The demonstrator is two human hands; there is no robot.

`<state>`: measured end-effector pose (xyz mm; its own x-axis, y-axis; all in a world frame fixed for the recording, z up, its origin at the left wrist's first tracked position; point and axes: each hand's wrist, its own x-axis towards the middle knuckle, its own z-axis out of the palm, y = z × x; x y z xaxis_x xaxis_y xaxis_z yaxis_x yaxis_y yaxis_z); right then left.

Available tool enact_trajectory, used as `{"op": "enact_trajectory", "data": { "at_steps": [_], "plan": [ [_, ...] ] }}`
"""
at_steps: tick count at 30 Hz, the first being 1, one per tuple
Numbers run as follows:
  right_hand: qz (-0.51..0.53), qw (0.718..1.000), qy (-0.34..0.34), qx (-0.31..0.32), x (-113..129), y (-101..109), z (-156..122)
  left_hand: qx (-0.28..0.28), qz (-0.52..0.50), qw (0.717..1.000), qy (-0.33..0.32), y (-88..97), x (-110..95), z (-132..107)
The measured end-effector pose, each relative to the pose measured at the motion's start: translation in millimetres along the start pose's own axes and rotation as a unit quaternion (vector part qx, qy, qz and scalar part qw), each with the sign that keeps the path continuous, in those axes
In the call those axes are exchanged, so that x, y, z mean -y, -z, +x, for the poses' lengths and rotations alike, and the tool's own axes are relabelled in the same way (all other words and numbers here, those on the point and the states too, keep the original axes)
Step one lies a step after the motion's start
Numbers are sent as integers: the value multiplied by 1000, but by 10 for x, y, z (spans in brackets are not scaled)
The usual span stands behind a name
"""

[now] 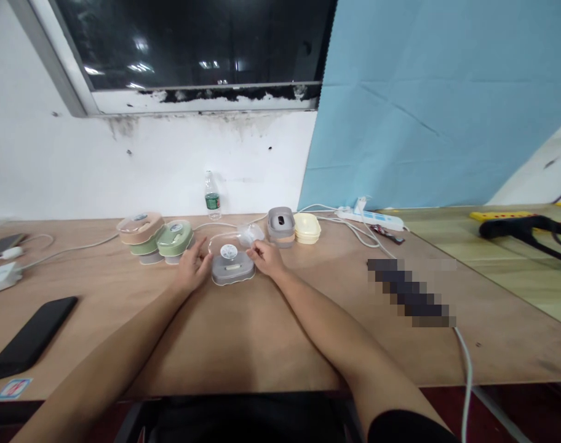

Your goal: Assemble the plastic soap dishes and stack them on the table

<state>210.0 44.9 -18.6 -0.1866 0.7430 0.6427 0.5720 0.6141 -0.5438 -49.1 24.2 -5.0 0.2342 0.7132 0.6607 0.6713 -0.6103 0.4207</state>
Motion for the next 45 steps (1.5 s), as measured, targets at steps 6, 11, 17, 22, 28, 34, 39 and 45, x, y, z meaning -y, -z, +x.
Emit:
{"op": "enact_trajectory", "data": {
  "at_steps": [6, 11, 17, 22, 28, 34, 39, 45],
  "plan": [
    [-50, 995, -38, 82, -120, 28, 53, 82, -37, 993, 72, -93, 5, -35],
    [-52, 980, -56, 182, -144, 43, 86, 136, -22, 984, 110, -114, 55, -28],
    [-37, 974, -58, 217, -159, 69, 92, 175, -25, 980, 89, -72, 53, -26],
    [-34, 975, -64, 212, -157, 59, 88, 176, -2, 983, 55, -35, 28, -12],
    [-52, 984, -76, 149, -169, 1, 95, 229, 17, 973, -39, 17, 4, 4],
    [-53, 987, -79, 133, -171, 9, 98, 259, 25, 965, -27, -8, 37, -3],
    [-17, 988, -76, 132, -174, 27, 91, 198, 32, 977, -73, 55, 35, -18],
    [-13, 986, -85, 140, -179, 18, 76, 9, 105, 992, -74, 188, 122, -34]
  ]
}}
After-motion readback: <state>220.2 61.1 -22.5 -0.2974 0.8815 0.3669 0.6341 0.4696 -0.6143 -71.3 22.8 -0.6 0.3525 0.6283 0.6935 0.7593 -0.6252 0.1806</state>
